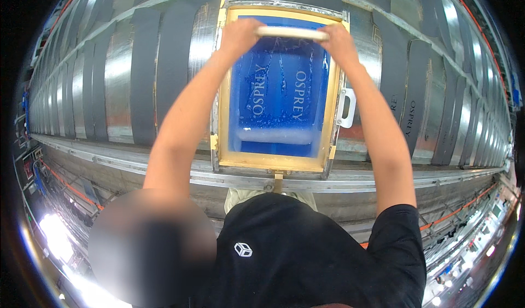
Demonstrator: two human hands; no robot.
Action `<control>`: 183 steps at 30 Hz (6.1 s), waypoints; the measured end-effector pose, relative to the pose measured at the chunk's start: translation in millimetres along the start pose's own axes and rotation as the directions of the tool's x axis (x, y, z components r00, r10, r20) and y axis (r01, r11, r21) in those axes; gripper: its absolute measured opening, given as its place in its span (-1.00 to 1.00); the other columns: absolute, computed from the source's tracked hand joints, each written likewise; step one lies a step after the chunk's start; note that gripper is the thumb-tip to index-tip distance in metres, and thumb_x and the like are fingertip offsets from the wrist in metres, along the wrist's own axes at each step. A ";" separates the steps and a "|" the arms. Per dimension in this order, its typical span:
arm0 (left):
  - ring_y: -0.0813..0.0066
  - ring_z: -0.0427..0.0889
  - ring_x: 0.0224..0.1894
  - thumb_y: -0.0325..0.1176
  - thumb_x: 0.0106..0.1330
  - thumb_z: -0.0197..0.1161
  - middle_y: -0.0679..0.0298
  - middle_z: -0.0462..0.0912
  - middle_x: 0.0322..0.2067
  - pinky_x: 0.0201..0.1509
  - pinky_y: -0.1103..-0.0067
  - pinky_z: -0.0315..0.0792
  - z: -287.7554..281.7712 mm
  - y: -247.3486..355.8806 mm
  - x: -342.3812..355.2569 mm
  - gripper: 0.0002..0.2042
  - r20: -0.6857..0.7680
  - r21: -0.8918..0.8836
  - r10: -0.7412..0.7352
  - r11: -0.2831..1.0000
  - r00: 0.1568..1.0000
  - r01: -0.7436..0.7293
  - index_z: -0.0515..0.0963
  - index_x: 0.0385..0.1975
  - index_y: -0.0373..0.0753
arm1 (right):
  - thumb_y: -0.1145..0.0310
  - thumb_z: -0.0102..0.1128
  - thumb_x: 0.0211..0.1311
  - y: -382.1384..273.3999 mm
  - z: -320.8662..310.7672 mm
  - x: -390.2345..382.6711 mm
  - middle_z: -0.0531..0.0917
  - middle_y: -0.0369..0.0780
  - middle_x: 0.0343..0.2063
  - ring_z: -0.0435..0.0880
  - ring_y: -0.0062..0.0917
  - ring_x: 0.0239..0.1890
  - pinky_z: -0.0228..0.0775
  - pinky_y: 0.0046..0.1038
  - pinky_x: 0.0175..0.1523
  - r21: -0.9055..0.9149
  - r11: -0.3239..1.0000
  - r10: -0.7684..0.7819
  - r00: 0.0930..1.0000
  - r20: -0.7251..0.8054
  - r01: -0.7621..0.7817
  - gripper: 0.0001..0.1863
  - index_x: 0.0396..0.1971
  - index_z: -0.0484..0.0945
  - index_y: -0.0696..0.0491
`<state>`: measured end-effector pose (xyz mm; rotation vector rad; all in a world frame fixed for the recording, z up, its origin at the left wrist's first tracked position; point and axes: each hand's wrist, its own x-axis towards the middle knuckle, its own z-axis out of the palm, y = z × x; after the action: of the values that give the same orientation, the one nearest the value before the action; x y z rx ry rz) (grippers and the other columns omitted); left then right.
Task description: The person performs screen printing on a blue Osprey-branded fabric panel. They repeatedly pull a squeegee across the screen to transfer ink, then lift and reposition the squeegee for the next stroke.
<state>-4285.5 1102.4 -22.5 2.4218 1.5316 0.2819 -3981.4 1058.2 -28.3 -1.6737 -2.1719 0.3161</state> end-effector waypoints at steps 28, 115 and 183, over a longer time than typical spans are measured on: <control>0.25 0.61 -0.14 -0.56 -0.02 0.32 0.35 0.69 -0.21 -0.06 0.36 0.47 18.0 93.3 -308.3 -0.64 -0.045 -0.132 0.045 0.990 0.998 -0.051 0.68 -0.18 -0.06 | 0.33 0.54 -0.02 -134.4 -18.4 -291.4 0.66 -0.12 -0.08 0.59 -0.23 0.07 0.43 -0.19 0.21 0.224 0.968 0.077 0.983 0.165 -0.113 -0.51 -0.03 0.64 0.11; 0.39 0.64 -0.09 -0.56 -0.03 0.32 0.47 0.73 -0.09 -0.08 0.43 0.46 -112.2 -285.1 -399.2 -0.53 -0.004 -0.032 0.119 0.992 0.993 -0.119 0.72 -0.06 0.03 | 0.58 0.36 -0.21 -478.5 173.4 -127.7 0.62 -0.20 -0.17 0.56 -0.24 -0.02 0.46 -0.27 0.09 0.111 0.978 0.168 0.981 0.093 -0.178 -0.52 -0.12 0.70 0.05; 0.22 0.63 -0.14 -0.57 0.03 0.27 0.33 0.70 -0.22 -0.07 0.32 0.52 -117.3 -295.6 -334.9 -0.61 0.149 -0.062 -0.026 0.997 0.989 0.035 0.74 -0.14 0.03 | 0.48 0.45 -0.17 -438.3 184.3 -75.8 0.67 -0.12 -0.10 0.58 -0.22 0.06 0.43 -0.25 0.22 0.055 0.976 0.205 0.972 0.116 -0.212 -0.58 -0.16 0.72 -0.01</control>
<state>-4715.4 934.0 -14.2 2.3117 1.4709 0.1395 -4428.0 878.3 -31.6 -1.8904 -2.0376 0.5450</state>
